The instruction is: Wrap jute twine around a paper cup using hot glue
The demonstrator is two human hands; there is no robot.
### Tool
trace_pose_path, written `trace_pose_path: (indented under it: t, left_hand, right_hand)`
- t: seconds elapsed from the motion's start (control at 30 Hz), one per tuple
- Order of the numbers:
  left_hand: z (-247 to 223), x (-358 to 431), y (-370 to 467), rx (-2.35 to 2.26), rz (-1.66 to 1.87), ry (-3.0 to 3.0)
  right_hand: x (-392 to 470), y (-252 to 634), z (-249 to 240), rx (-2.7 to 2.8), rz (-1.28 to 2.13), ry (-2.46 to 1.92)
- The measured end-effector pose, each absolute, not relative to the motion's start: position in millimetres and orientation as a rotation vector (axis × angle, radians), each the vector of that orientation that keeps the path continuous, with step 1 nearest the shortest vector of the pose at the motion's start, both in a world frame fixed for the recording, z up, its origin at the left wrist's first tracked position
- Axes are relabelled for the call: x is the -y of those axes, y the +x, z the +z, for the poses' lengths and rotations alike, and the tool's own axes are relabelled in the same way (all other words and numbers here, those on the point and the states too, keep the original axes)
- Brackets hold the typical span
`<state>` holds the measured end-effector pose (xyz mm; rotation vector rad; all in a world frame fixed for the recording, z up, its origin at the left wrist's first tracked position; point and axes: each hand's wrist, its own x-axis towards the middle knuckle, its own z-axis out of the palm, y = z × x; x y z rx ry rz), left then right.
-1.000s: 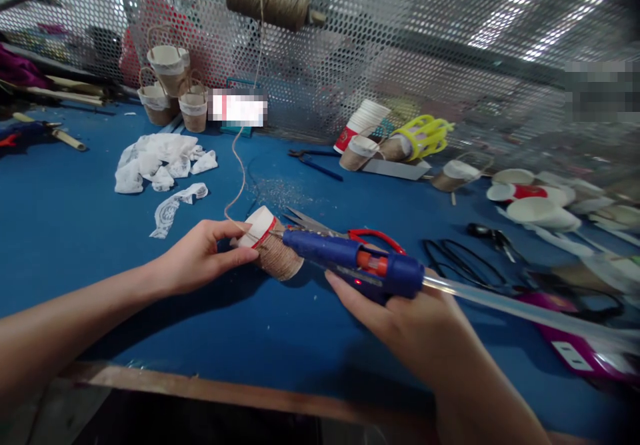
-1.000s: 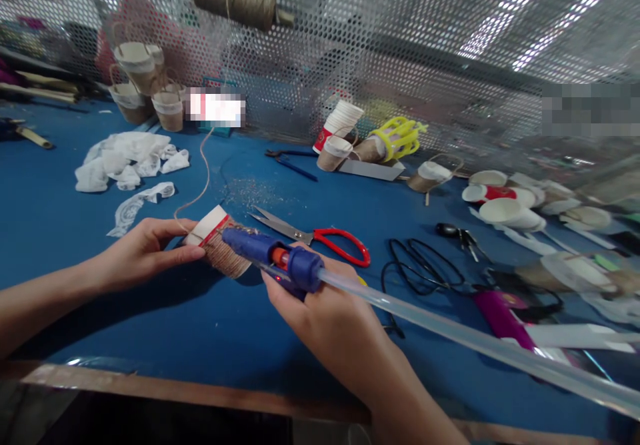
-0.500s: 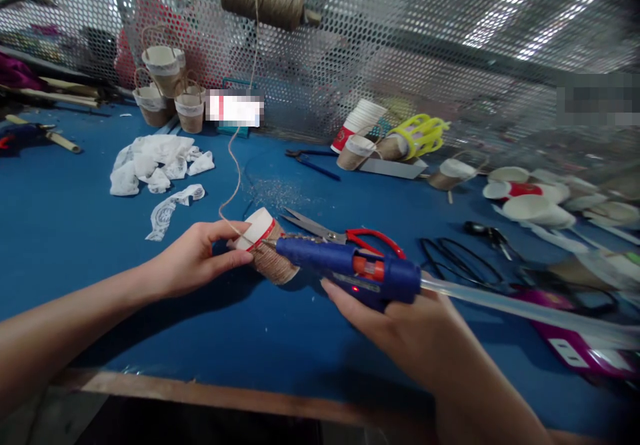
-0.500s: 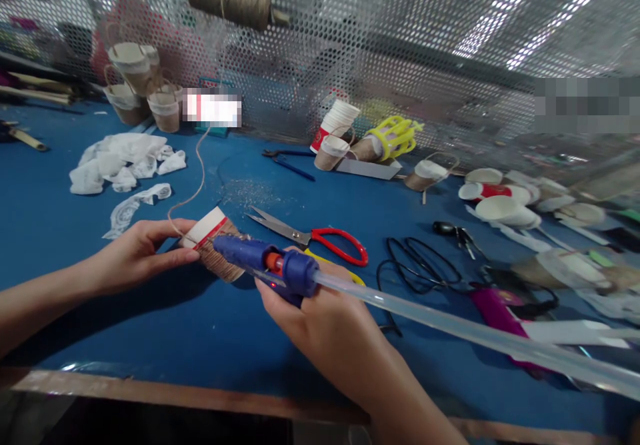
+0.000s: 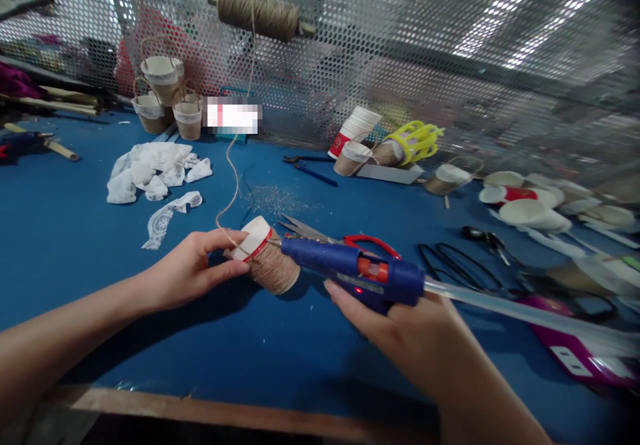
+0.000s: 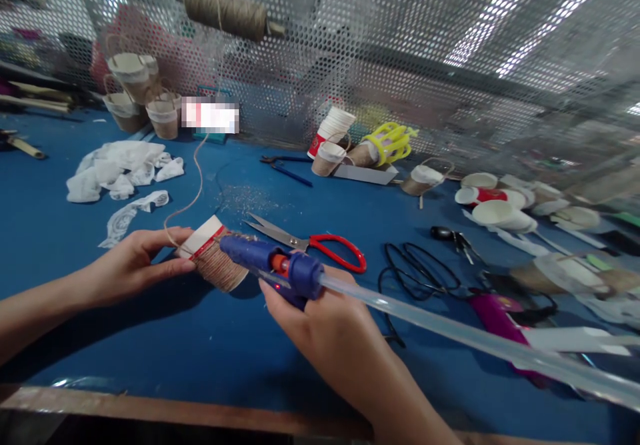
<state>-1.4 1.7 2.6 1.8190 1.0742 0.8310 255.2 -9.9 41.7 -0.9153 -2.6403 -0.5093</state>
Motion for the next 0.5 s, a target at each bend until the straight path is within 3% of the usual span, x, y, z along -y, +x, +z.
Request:
trace_pose_path:
  t: [0.33,0.5]
  left_hand:
    - [1,-1,-1,-1.079,0.849,1.845]
    - [2,-1,-1,-1.093,0.846,1.847]
  right_hand:
    - [19,229,42,2.460,0.121,-1.173]
    - [15,242,35,2.415,-0.088,-1.172]
